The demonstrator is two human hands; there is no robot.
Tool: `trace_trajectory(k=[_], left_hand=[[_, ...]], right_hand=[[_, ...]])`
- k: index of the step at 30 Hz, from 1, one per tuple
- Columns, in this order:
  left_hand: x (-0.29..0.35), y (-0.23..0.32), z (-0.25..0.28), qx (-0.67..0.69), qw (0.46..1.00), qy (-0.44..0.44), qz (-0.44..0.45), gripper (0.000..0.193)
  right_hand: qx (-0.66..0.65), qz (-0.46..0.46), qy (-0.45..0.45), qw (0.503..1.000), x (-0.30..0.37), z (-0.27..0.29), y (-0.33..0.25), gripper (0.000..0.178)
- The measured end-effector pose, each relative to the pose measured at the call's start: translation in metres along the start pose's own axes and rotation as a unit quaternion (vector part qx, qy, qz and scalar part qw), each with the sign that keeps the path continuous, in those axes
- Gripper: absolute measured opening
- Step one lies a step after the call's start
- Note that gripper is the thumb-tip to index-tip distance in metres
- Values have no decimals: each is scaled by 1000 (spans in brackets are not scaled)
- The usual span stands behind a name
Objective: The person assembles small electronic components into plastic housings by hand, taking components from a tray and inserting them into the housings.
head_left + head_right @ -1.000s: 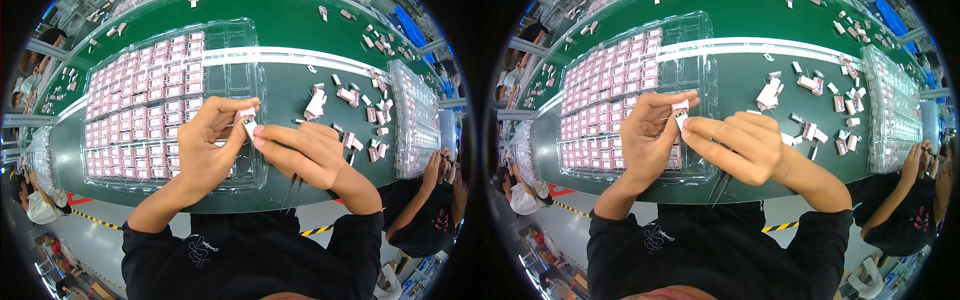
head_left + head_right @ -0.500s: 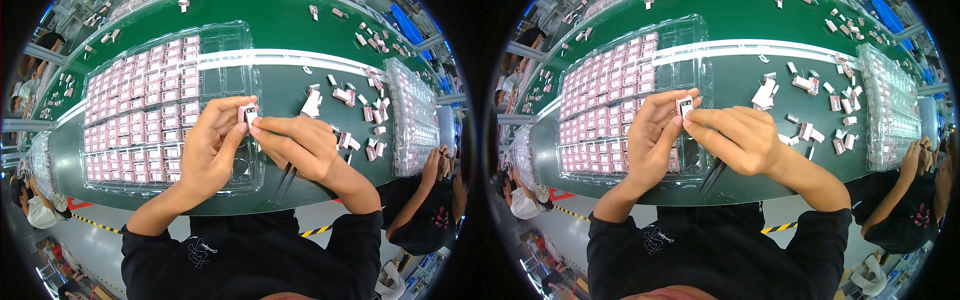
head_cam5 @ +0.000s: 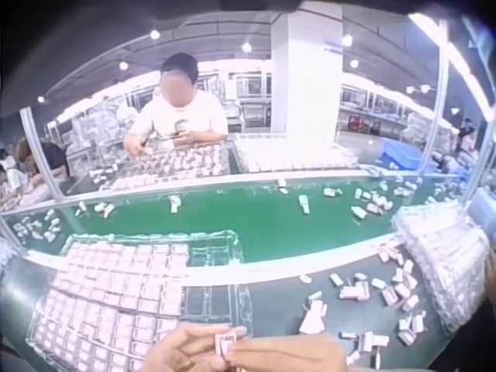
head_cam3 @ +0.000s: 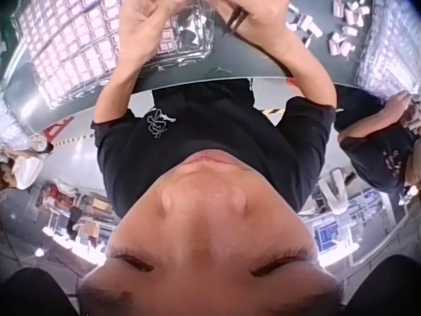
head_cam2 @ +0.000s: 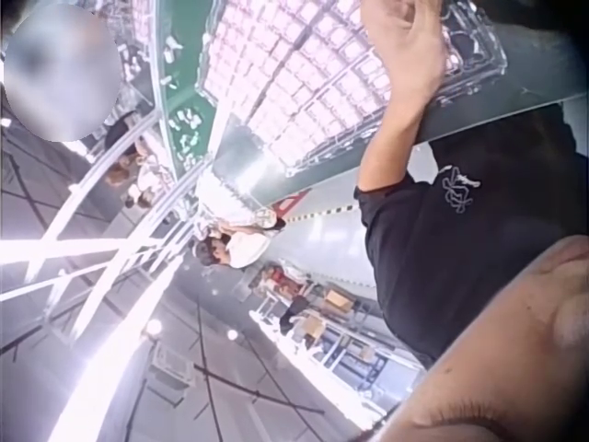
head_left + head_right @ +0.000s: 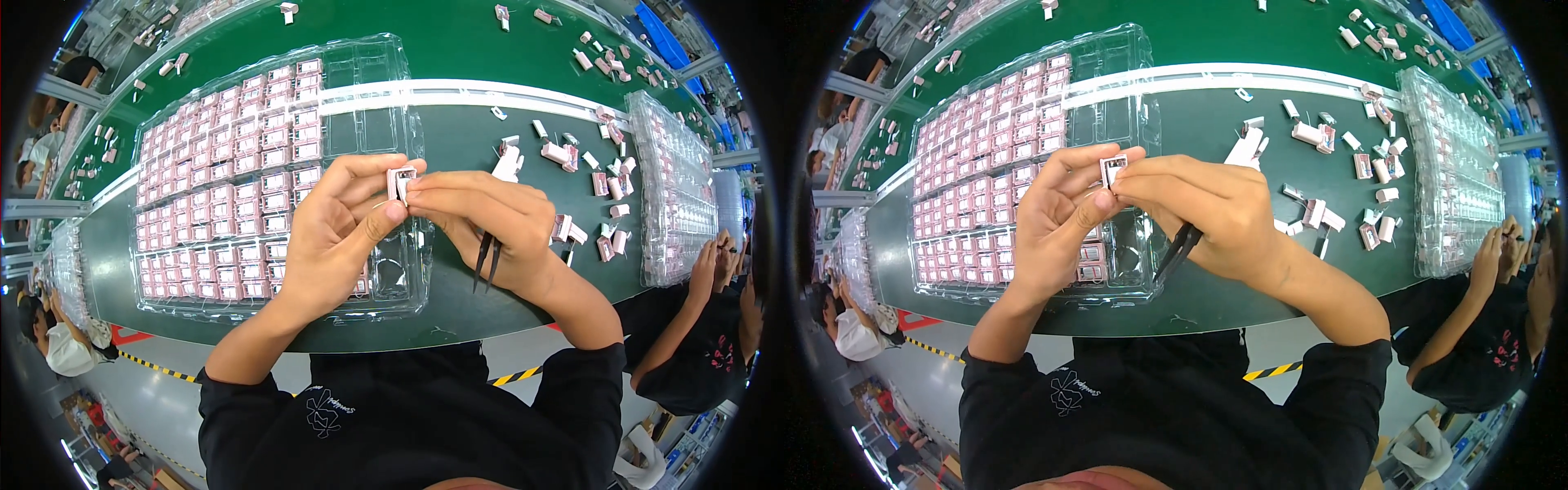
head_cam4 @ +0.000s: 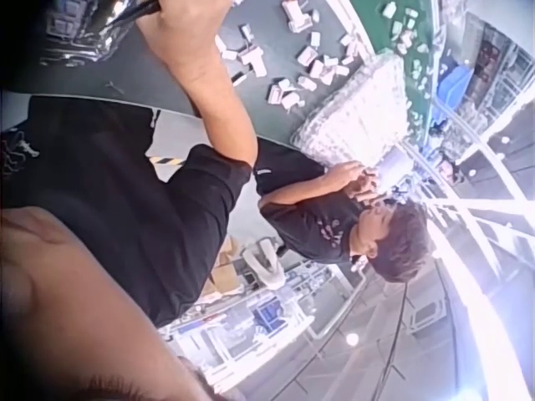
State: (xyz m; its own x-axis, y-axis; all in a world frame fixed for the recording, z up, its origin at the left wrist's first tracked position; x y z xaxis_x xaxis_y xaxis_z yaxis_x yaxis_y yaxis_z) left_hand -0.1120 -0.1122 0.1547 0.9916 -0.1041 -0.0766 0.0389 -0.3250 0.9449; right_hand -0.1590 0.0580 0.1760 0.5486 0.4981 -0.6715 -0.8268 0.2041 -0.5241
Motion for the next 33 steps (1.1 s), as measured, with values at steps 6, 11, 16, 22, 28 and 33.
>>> trace_trajectory(k=[6,11,16,22,28,33], left_hand=[[-1,6,2,-7,999,-22,-23,36],[-4,6,2,31,999,-16,-25,33],[-1,4,1,-16,999,14,-36,29],[8,6,-2,-96,993,7,-67,37],[4,8,-6,-109,991,-45,-68,64],[-6,16,13,-168,975,42,-140,56]], right_hand=[[-33,-80,26,996,-6,4,-4,29],[-61,-88,34,994,-1,-3,9,32],[-63,-139,-4,988,-1,-2,3,30],[-148,-281,-53,947,3,-5,4,28],[-226,-333,-68,913,0,-6,9,20],[-131,-268,-107,948,2,-6,7,17]])
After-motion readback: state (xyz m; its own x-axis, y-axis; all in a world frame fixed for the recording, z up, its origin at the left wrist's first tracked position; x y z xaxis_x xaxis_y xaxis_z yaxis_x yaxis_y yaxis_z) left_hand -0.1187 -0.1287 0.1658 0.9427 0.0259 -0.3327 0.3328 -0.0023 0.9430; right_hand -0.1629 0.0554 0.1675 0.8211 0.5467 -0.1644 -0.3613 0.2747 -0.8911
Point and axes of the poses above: each hand's wrist, its own x-axis away from the middle knuckle, its own z-axis out of the back of the hand, y = z × x, the point moved 3 cm from there along -x, towards the middle knuckle, and after that the axes turned 4 degrees about -z, right-handed, at the moved point
